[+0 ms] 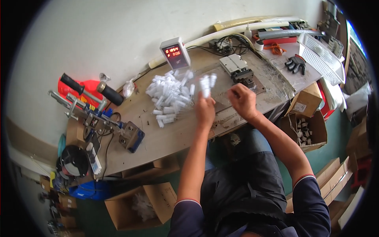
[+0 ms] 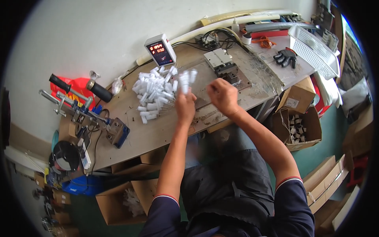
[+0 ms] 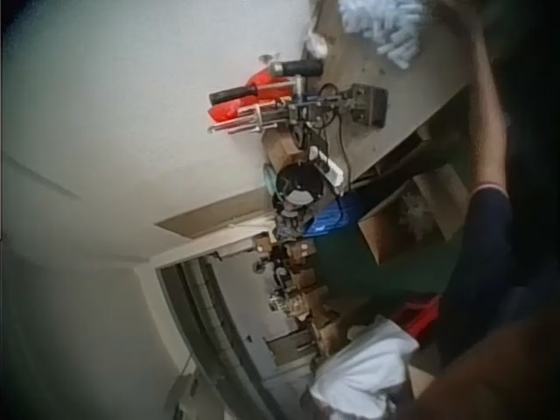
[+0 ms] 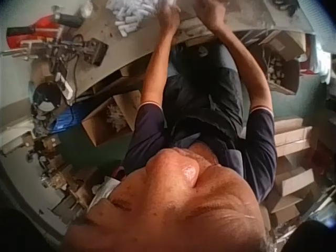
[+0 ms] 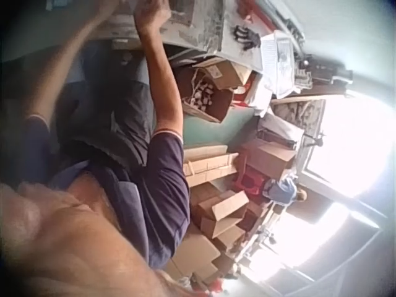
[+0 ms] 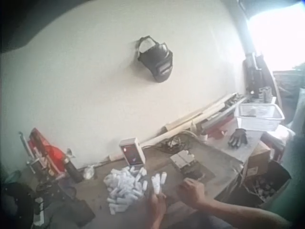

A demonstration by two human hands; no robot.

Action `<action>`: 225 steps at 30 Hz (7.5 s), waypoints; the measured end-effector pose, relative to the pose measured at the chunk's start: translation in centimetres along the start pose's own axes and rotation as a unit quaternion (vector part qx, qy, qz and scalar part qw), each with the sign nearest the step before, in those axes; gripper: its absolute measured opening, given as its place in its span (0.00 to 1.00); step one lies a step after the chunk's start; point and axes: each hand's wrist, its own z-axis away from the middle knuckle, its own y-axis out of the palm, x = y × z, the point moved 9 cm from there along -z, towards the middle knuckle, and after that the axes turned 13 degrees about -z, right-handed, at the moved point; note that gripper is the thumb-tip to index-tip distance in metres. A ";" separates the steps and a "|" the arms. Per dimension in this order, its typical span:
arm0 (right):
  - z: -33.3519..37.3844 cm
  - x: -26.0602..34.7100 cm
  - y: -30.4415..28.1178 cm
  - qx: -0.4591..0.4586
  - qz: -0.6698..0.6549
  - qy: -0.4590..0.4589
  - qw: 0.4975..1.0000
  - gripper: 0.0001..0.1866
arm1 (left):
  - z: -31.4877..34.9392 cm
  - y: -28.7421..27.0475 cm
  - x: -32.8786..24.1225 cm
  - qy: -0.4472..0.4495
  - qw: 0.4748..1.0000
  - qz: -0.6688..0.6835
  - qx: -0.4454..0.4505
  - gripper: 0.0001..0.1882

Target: Assembling small plastic tubes and components using a manual press at a workstation.

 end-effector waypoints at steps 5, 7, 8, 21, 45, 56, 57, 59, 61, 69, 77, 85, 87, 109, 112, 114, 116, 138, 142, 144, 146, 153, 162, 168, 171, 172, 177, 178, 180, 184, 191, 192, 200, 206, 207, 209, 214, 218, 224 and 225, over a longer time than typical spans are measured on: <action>-1.1 9.0 12.9 0.187 0.055 -0.229 0.954 0.07 | 1.6 1.6 1.3 0.124 0.970 -0.196 -0.076 0.16; -1.1 9.0 17.6 0.266 0.124 -0.246 0.924 0.05 | 1.3 2.6 1.8 0.104 0.984 -0.140 -0.024 0.15; -1.6 9.2 18.8 0.267 0.120 -0.250 0.923 0.05 | 1.2 2.8 2.0 0.093 0.989 -0.116 -0.001 0.15; 0.2 5.8 27.5 0.458 0.223 -0.322 0.798 0.05 | 0.9 1.4 1.0 0.117 0.980 -0.162 -0.006 0.21; 2.2 -8.0 -5.6 0.056 0.140 0.220 0.964 0.07 | 0.5 -0.7 -1.1 -0.007 0.992 -0.125 -0.021 0.07; 1.3 -9.1 -5.0 -0.009 0.184 0.237 0.954 0.10 | 0.6 -0.2 -0.7 -0.006 0.990 -0.139 -0.014 0.04; 1.3 -9.1 -5.0 -0.014 0.192 0.242 0.951 0.10 | 0.6 -0.1 -0.7 -0.008 0.990 -0.142 -0.012 0.04; 1.3 -9.1 -4.9 -0.017 0.190 0.247 0.950 0.11 | 0.5 -0.2 -0.5 -0.006 0.990 -0.140 -0.013 0.04; 1.3 -9.3 -4.7 -0.020 0.188 0.252 0.949 0.11 | 0.5 -0.2 -0.5 -0.004 0.991 -0.136 -0.013 0.04; 1.5 -9.5 -4.7 -0.038 0.190 0.263 0.945 0.11 | 0.6 -0.6 0.0 0.009 0.992 -0.114 -0.058 0.07; 1.1 -9.6 -5.0 -0.047 0.161 0.274 0.947 0.11 | 0.6 -0.7 -0.7 0.015 0.989 -0.132 -0.066 0.08; 1.4 -9.5 -5.6 -0.064 0.147 0.282 0.946 0.11 | 0.1 1.9 -3.0 0.054 0.991 -0.115 -0.047 0.08; 1.5 -9.6 -5.7 -0.079 0.142 0.274 0.948 0.11 | -0.3 3.9 -4.3 0.049 0.991 -0.126 -0.006 0.08; 1.3 -9.4 -5.2 -0.082 0.139 0.230 0.960 0.09 | 0.0 6.9 -7.3 0.130 0.950 -0.284 0.027 0.04; 1.2 -8.2 -4.5 -0.054 0.148 0.193 0.968 0.10 | -0.2 2.5 -3.2 0.065 0.996 -0.056 -0.015 0.07; 1.4 -7.5 -4.3 -0.043 0.143 0.119 0.982 0.09 | 0.0 2.3 0.6 -0.153 0.964 0.206 0.075 0.10; 1.0 -5.5 -3.1 -0.022 0.125 0.038 0.991 0.09 | 0.2 0.4 3.0 -0.182 0.909 0.364 0.087 0.10; -2.4 -3.7 19.5 0.233 0.144 0.217 0.937 0.12 | 3.4 -7.3 9.3 -0.285 0.853 0.332 -0.284 0.14; -2.5 -3.9 19.9 0.217 0.137 0.236 0.937 0.10 | 3.2 -7.2 9.8 -0.242 0.870 0.311 -0.295 0.14; -2.5 -3.9 20.0 0.223 0.133 0.250 0.933 0.11 | 3.1 -7.2 10.0 -0.233 0.873 0.307 -0.300 0.14; -2.7 -4.2 20.1 0.229 0.133 0.267 0.927 0.12 | 3.0 -7.1 10.5 -0.228 0.878 0.301 -0.296 0.14; -2.1 -7.4 16.8 0.110 -0.077 0.368 0.920 0.15 | 3.0 -6.7 9.0 -0.221 0.904 0.235 -0.279 0.19; 1.0 -7.3 4.4 0.053 -0.051 0.309 0.948 0.13 | 2.6 -6.8 8.0 -0.199 0.933 0.173 -0.245 0.16; 3.2 -8.2 -5.7 0.015 0.081 0.272 0.959 0.09 | 2.4 -6.2 4.6 -0.146 0.953 0.131 -0.230 0.14; 2.6 -9.4 -7.2 0.018 0.105 0.270 0.957 0.09 | 1.7 -4.2 2.1 -0.114 0.971 0.120 -0.173 0.13; 2.3 -9.5 -6.7 0.033 0.115 0.265 0.957 0.10 | 1.2 -3.7 1.4 -0.102 0.974 0.121 -0.159 0.12; 1.6 -9.6 -5.3 0.034 0.125 0.287 0.949 0.11 | -1.3 -0.2 -0.9 -0.061 0.986 0.110 -0.112 0.09; 1.5 -9.7 -5.2 0.035 0.127 0.289 0.948 0.11 | -1.7 0.3 -0.7 -0.064 0.986 0.111 -0.110 0.09; 1.5 -9.8 -5.1 0.020 0.116 0.299 0.947 0.11 | -2.3 1.0 -0.5 -0.054 0.993 0.040 -0.092 0.08; 1.7 -10.0 -5.4 0.005 0.142 0.303 0.942 0.11 | -1.9 2.5 -0.9 -0.083 0.996 0.018 -0.040 0.07; 1.8 -10.1 -5.2 -0.030 0.142 0.301 0.942 0.11 | -1.5 1.7 -1.7 -0.006 0.995 -0.009 -0.097 0.07; 1.8 -10.0 -5.3 -0.040 0.143 0.296 0.943 0.11 | -1.4 1.6 -1.9 -0.008 0.995 -0.007 -0.099 0.07; 1.9 -9.6 -4.9 -0.050 0.147 0.292 0.944 0.11 | -1.3 1.6 -1.4 0.007 0.993 -0.054 -0.106 0.07; 1.8 -9.8 -4.9 -0.054 0.166 0.288 0.942 0.10 | -1.3 1.5 -1.7 0.018 0.985 -0.110 -0.130 0.08; 1.7 -9.8 -4.8 -0.049 0.168 0.292 0.940 0.10 | -1.3 1.5 -1.8 0.019 0.985 -0.111 -0.127 0.08; 1.6 -9.9 -5.0 -0.058 0.165 0.295 0.939 0.11 | -1.1 1.5 -2.8 0.013 0.980 -0.160 -0.118 0.11; 1.5 -9.7 -5.3 -0.072 0.154 0.301 0.938 0.12 | -0.5 2.8 -5.0 0.093 0.975 -0.178 -0.091 0.08; 1.7 -9.7 -5.4 -0.080 0.144 0.297 0.941 0.11 | -1.1 5.0 -5.4 0.108 0.983 -0.149 -0.011 0.08; 1.9 -9.6 -5.6 -0.091 0.144 0.282 0.944 0.12 | -0.9 7.7 -7.5 0.128 0.979 -0.157 0.036 0.06; 1.9 -9.8 -5.8 -0.088 0.143 0.281 0.945 0.12 | -0.7 8.1 -8.0 0.135 0.974 -0.177 0.040 0.05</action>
